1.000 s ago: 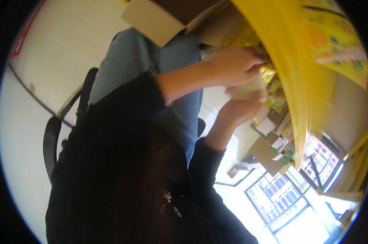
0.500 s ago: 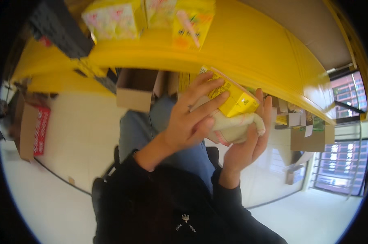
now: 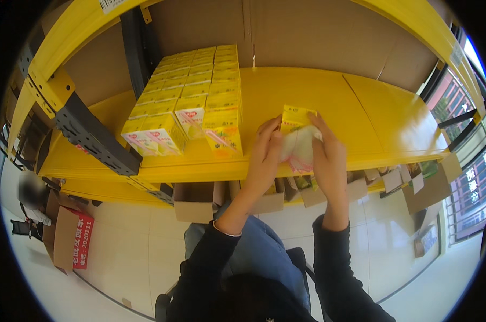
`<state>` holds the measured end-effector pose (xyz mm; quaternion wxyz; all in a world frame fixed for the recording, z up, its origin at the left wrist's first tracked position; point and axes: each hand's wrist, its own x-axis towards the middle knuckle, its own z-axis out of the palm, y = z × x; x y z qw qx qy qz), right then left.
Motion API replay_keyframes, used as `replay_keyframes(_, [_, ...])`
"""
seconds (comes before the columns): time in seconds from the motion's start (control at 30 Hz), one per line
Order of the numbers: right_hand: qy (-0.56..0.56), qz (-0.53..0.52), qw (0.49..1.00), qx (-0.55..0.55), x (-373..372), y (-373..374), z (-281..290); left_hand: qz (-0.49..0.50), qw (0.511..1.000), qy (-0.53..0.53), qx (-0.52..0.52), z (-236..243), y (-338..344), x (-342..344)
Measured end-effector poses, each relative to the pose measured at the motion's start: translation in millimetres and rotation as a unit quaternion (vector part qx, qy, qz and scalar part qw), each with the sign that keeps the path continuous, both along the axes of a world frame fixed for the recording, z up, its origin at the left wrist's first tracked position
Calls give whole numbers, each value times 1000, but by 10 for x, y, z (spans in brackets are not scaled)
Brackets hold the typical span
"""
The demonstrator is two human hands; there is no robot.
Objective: The person wipes the surfaces of small yellow boxes with a white cloth, then places them on a yellow shelf. The person repeats this process for multiple boxes taken from a cardboard box on the floor.
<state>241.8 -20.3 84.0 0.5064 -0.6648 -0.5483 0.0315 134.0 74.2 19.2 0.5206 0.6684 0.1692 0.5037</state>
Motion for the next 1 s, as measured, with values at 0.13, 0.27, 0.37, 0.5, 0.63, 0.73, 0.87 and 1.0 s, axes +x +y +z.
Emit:
replay_keyframes(0.13, [81,127,987,-61,355,-280,103,-54,997,-39,-25,-118,187,115])
replay_keyframes(0.27, [139,-67,977,148,303,-418,423,-167,984,-38,-58,-101,259,97])
replay_keyframes(0.37, [-73,-161,952,249,176,-190,392,-171,983,-36,-58,-90,246,92])
replay_keyframes(0.5, [-176,-43,982,53,-213,185,68,-160,984,-45,-69,-144,267,109])
replay_keyframes(0.63, [-284,-19,958,30,-155,302,0,-152,985,-58,-56,-207,302,127])
replay_keyframes(0.73, [-360,-59,931,21,-92,295,44,-132,989,-27,-57,-165,303,111])
replay_keyframes(0.87, [-18,-9,987,159,-30,297,-301,-181,974,7,-134,1,240,53])
replay_keyframes(1.0, [8,-78,976,205,-277,309,-532,-181,977,-12,-113,-38,256,40])
